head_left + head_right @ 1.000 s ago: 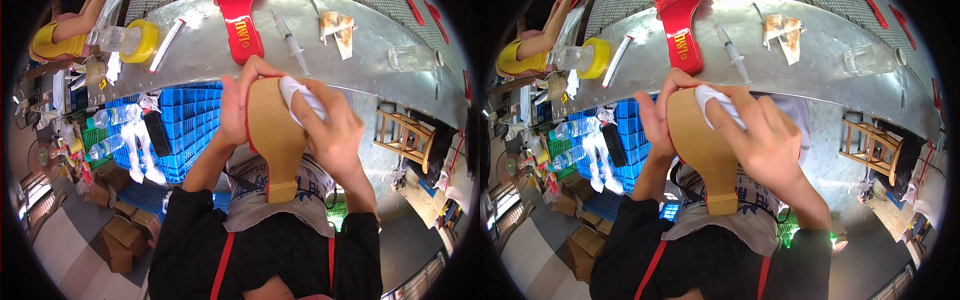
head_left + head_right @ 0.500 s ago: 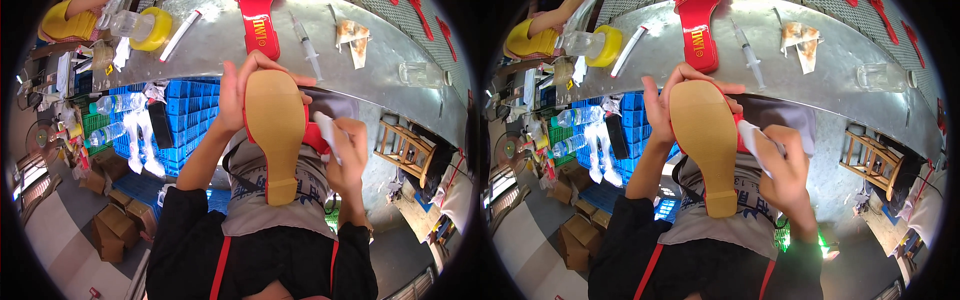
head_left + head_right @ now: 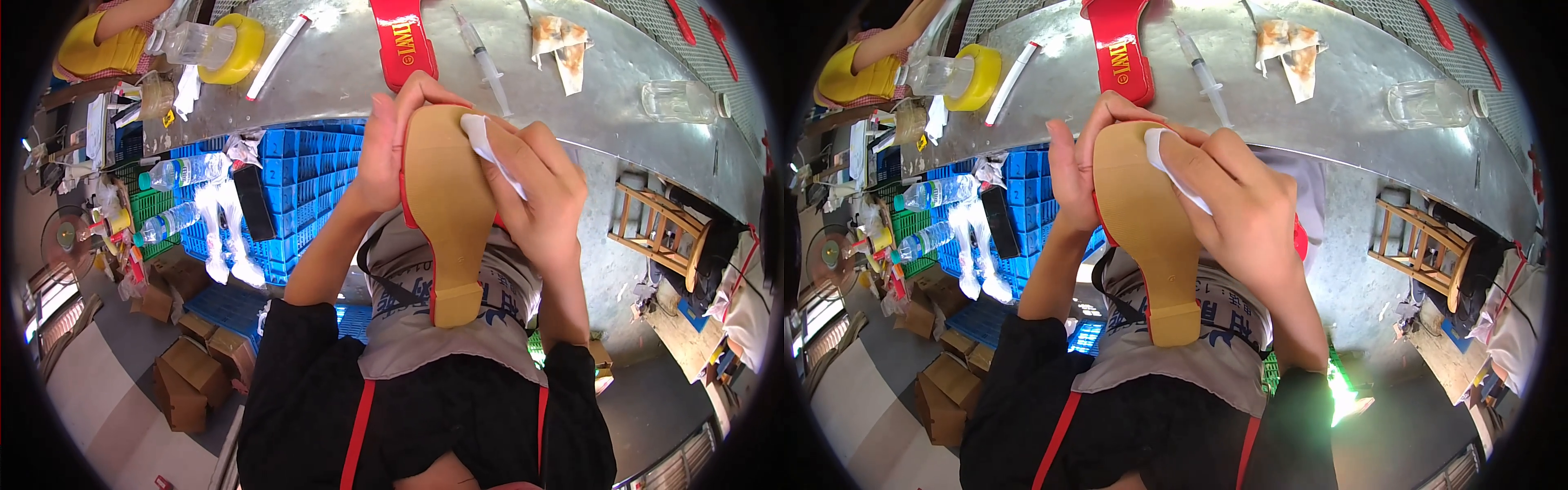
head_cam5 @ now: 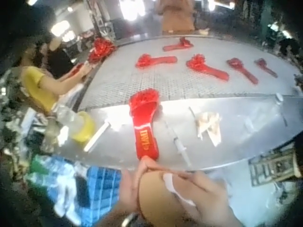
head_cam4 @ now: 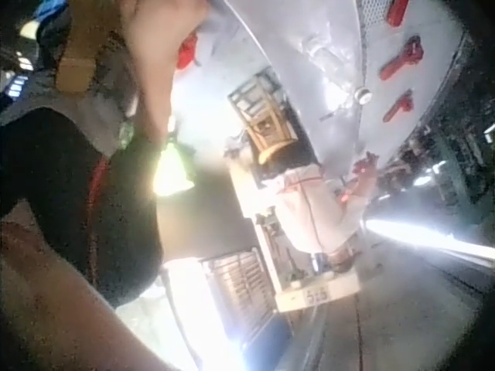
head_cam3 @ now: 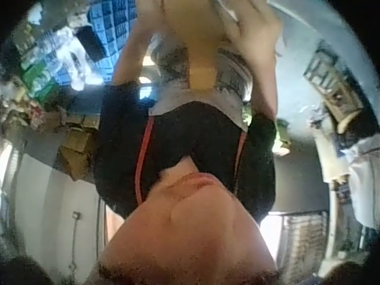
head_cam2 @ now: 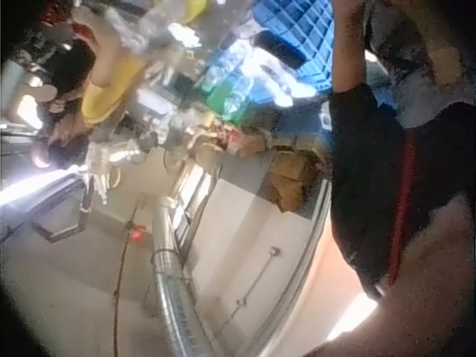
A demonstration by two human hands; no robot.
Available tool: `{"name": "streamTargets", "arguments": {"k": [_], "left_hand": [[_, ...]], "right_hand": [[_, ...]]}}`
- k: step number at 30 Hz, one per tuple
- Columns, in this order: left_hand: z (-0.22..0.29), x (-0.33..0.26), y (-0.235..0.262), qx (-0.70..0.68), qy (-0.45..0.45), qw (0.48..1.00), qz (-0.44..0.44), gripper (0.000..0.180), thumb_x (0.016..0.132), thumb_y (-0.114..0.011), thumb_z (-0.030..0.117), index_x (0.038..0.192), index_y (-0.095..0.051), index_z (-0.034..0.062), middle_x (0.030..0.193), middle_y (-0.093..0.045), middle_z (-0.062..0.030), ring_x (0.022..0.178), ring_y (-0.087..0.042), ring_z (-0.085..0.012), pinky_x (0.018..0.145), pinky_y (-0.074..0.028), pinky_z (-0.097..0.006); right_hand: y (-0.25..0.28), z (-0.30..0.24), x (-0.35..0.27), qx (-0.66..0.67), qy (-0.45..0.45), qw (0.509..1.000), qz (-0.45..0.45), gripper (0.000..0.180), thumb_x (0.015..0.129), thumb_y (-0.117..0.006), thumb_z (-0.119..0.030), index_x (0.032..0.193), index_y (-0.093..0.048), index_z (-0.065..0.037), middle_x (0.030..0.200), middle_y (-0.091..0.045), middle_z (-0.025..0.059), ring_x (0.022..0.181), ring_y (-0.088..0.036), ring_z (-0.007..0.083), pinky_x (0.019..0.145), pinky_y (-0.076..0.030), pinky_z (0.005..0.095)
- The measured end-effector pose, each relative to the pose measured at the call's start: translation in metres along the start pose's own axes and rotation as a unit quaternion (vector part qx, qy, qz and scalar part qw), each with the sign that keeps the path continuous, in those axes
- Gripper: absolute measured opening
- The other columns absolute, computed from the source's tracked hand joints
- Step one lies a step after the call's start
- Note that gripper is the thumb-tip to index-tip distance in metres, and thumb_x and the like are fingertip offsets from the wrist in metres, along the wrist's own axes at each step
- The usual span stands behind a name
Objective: Cleaning and applying finish to red sandals at a factory workstation using a cloth and a syringe.
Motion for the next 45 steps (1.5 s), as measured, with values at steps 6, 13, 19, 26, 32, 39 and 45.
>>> {"name": "streamTargets", "arguments": {"k": [6,13,19,26,32,39,45], "left_hand": [[-0.004,-0.004,-0.008,-0.081,-0.025,0.996,-0.006,0.083,0.096,-0.012,0.074,0.118,-0.042,0.0006,0.121,-0.060,-0.0336,0.114,-0.062,-0.0331,0.098,-0.048,-0.042],[0.003,-0.005,-0.010,-0.032,-0.021,0.999,-0.012,0.089,0.091,-0.014,0.081,0.116,-0.040,-0.0002,0.119,-0.060,-0.0367,0.113,-0.063,-0.0391,0.097,-0.050,-0.044],[0.007,-0.005,-0.009,0.011,-0.031,0.999,-0.041,0.089,0.089,-0.020,0.084,0.114,-0.039,0.0008,0.118,-0.061,-0.0350,0.113,-0.063,-0.0382,0.097,-0.050,-0.045],[0.011,-0.009,-0.016,-0.006,-0.037,0.998,-0.044,0.091,0.087,-0.021,0.086,0.116,-0.039,0.0018,0.116,-0.062,-0.0338,0.112,-0.063,-0.0375,0.097,-0.050,-0.048],[0.016,-0.010,-0.013,-0.004,-0.042,0.997,-0.065,0.092,0.085,-0.023,0.087,0.119,-0.040,0.0022,0.117,-0.061,-0.0336,0.112,-0.063,-0.0377,0.097,-0.050,-0.047],[0.014,-0.017,-0.017,-0.010,-0.076,0.995,-0.065,0.088,0.091,-0.022,0.080,0.118,-0.042,-0.0017,0.117,-0.063,-0.0272,0.107,-0.064,-0.0294,0.091,-0.051,-0.040],[0.021,-0.027,-0.024,0.017,-0.084,0.993,-0.076,0.090,0.091,-0.021,0.080,0.119,-0.043,-0.0023,0.116,-0.064,-0.0269,0.106,-0.065,-0.0290,0.091,-0.051,-0.040]], "right_hand": [[0.006,0.005,-0.010,-0.020,0.033,0.999,-0.028,0.043,0.065,-0.075,0.003,0.106,-0.073,-0.007,0.073,-0.057,0.0046,0.059,-0.059,0.0185,0.049,-0.045,0.0308],[0.010,0.003,-0.004,-0.061,0.097,0.993,-0.033,0.042,0.058,-0.074,-0.002,0.100,-0.075,-0.004,0.069,-0.052,0.0031,0.057,-0.055,0.0167,0.046,-0.041,0.0302],[0.015,0.001,0.005,-0.101,0.163,0.981,-0.006,0.045,0.053,-0.072,-0.005,0.098,-0.075,-0.005,0.069,-0.048,0.0019,0.053,-0.049,0.0158,0.044,-0.038,0.0306],[0.025,-0.005,0.003,-0.117,0.190,0.975,-0.009,0.044,0.052,-0.071,-0.006,0.095,-0.074,-0.006,0.069,-0.043,0.0019,0.052,-0.045,0.0148,0.043,-0.034,0.0292],[0.028,-0.012,0.001,-0.155,0.182,0.970,-0.035,0.043,0.051,-0.072,-0.008,0.094,-0.074,-0.007,0.072,-0.046,0.0014,0.052,-0.044,0.0146,0.042,-0.033,0.0289],[0.031,-0.020,-0.011,-0.136,0.171,0.975,-0.038,0.046,0.054,-0.065,-0.010,0.098,-0.075,0.000,0.073,-0.057,0.0078,0.054,-0.051,0.0212,0.046,-0.037,0.0322],[0.039,-0.029,-0.016,-0.126,0.177,0.976,-0.029,0.044,0.056,-0.065,-0.011,0.098,-0.074,0.000,0.074,-0.058,0.0080,0.054,-0.051,0.0218,0.046,-0.038,0.0329]]}}
Point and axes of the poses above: each hand's wrist, its own x-axis towards the middle knuckle, its own y-axis out of the back of the hand, z = x × y, the point moved 1 cm from there along x, towards the middle knuckle
